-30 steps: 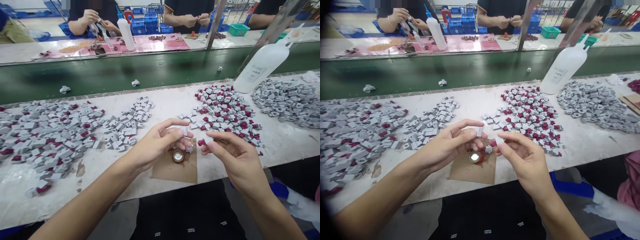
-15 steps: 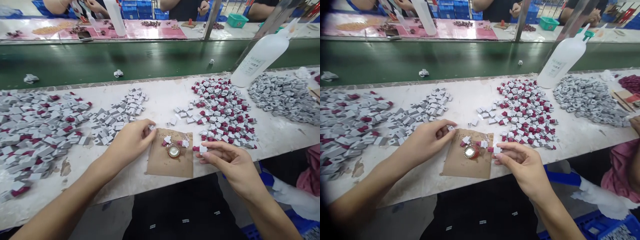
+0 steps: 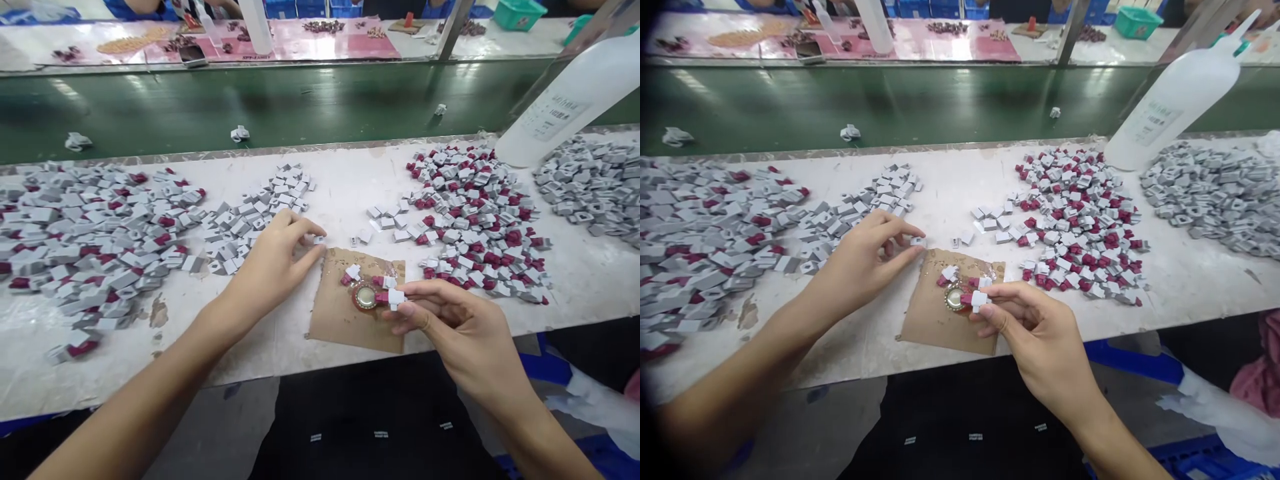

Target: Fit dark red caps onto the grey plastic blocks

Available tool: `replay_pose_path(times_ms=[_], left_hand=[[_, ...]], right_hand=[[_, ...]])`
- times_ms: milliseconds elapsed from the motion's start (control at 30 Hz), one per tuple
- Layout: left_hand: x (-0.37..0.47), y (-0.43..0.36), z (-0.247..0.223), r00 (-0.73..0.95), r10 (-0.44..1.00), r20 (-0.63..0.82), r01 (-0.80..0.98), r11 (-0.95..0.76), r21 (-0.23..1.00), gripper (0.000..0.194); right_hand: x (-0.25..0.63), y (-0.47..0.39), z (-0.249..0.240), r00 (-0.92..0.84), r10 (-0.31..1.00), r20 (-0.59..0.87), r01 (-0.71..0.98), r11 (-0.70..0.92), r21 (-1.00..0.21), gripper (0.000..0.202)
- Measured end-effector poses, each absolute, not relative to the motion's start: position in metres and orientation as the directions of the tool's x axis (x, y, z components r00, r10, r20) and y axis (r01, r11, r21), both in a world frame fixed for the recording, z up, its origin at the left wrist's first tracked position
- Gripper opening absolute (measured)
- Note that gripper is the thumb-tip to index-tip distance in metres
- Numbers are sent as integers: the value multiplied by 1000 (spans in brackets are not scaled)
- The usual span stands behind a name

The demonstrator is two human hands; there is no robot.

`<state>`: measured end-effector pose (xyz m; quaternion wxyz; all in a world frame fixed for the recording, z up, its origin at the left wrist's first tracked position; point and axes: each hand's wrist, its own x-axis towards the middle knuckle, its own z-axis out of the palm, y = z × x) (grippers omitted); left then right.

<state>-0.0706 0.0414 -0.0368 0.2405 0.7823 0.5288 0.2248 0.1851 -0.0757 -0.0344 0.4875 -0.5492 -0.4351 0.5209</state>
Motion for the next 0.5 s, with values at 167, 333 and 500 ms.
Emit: replay_pose_path(times_ms=[167,333,500], left_hand=[[-64,39,-31,318,947,50,540,-224,811,20],[-60,40,-31,339,940,39,389,-178,904,22],[-50,37,-22,331,943,-28,270,-66,961,26]], right_hand=[[179,-76,-39,75,994,-85,56,-90,-994,9],[178,-78,-47,83,993,-87,18,-89,-996,9],[182,-74,-41,67,986,-152,-98,-145,-985,10]])
